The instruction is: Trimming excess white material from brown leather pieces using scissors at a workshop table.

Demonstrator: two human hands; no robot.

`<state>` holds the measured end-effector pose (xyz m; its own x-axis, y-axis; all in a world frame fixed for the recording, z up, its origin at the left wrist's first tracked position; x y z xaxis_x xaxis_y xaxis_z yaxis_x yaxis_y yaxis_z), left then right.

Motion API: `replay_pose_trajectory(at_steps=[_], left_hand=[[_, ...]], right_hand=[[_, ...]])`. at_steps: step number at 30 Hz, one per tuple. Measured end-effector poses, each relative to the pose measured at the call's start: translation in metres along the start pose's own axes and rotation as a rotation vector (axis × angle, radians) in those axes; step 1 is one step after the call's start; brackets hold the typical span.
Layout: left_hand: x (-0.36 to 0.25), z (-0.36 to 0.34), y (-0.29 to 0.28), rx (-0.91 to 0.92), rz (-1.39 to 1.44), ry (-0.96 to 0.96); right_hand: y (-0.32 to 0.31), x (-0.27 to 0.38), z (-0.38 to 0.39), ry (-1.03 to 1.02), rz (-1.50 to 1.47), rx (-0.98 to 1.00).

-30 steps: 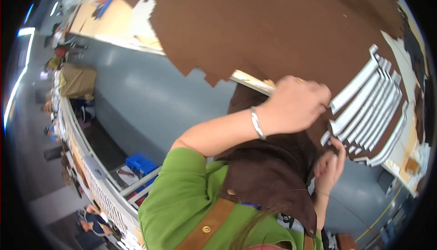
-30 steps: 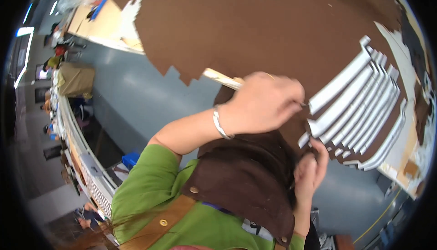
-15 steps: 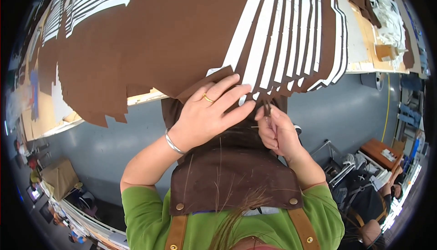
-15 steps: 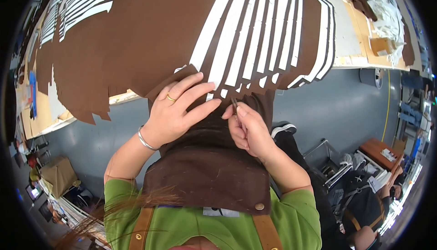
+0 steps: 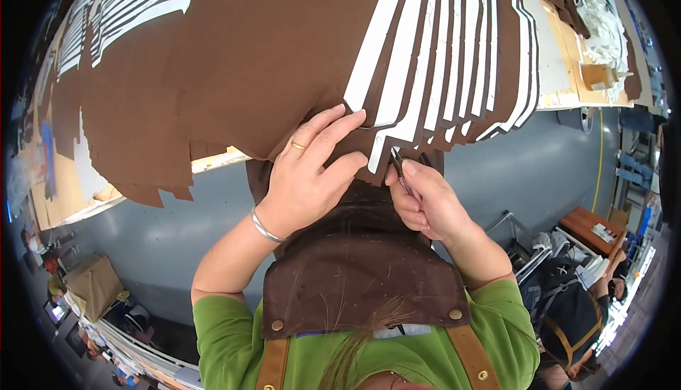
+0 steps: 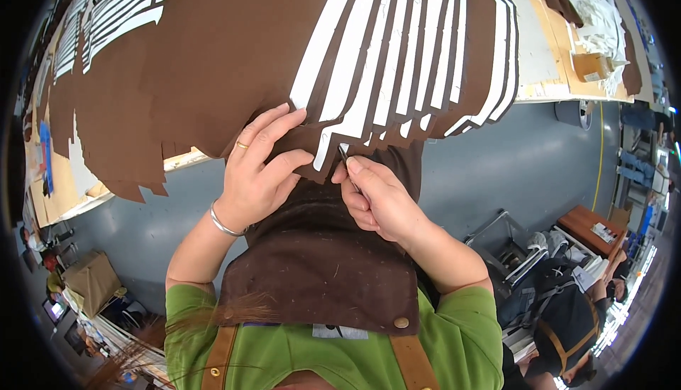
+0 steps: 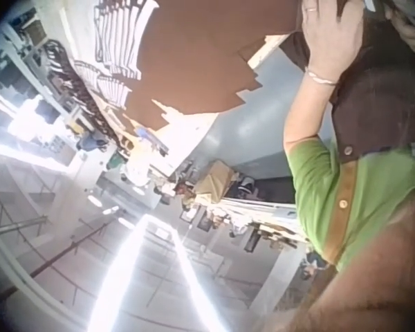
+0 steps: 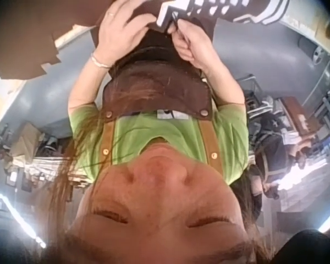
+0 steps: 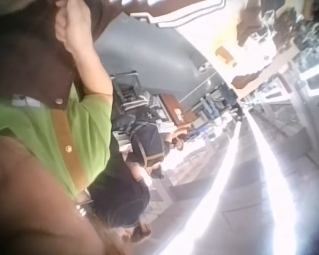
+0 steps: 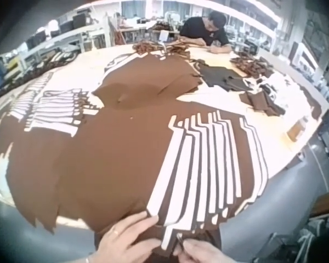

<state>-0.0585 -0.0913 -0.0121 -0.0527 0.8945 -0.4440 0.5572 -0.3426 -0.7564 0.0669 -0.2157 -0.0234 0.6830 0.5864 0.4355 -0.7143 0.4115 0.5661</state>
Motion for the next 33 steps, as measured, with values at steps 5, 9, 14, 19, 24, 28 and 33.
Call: replay_pose_trajectory(at_steps=[5,9,14,19,24,28,33], left_hand=[[0.0001,-0.0002,0.0002,-0.021,-0.027,-0.017],[-0.0006,0.0011,0.0,-0.019,-0.015,-0.013],[-0.0003,0.0012,-0.0014,-0.035,0.01,-0.002],[0.0012,0.0017,-0.0017,-0.046,0.02,0.012],[0.0022,0.0024,-0.0019,-0.061,0.04,0.017],[0.0018,0.0035,-0.0013,-0.061,0.043,0.009],[0.0021,0.004,-0.0019,-0.069,0.033,0.014]], right_hand=[[0.006,0.006,-0.0027,-0.003,0.017,0.003],[0.0058,0.0067,-0.0044,0.003,0.013,-0.015],[-0.0001,0.0057,-0.0018,0.035,-0.023,-0.044],[0.0066,0.0098,-0.0036,0.057,0.013,-0.033],[0.006,0.0107,-0.006,0.055,0.015,-0.068],[0.0046,0.0103,-0.006,0.063,0.0,-0.056],[0.0049,0.0095,-0.0066,0.062,-0.004,-0.051]])
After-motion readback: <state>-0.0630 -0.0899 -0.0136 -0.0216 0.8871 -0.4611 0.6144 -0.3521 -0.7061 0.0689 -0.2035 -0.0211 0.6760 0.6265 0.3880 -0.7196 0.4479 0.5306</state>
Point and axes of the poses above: each hand's wrist, its own z-axis away from the middle knuckle, its own y-axis out of the palm, x = y × z, the point moved 3 cm from there along -z, towards the middle knuckle, and after that the axes turned 5 degrees about y, right-handed, at the moved point
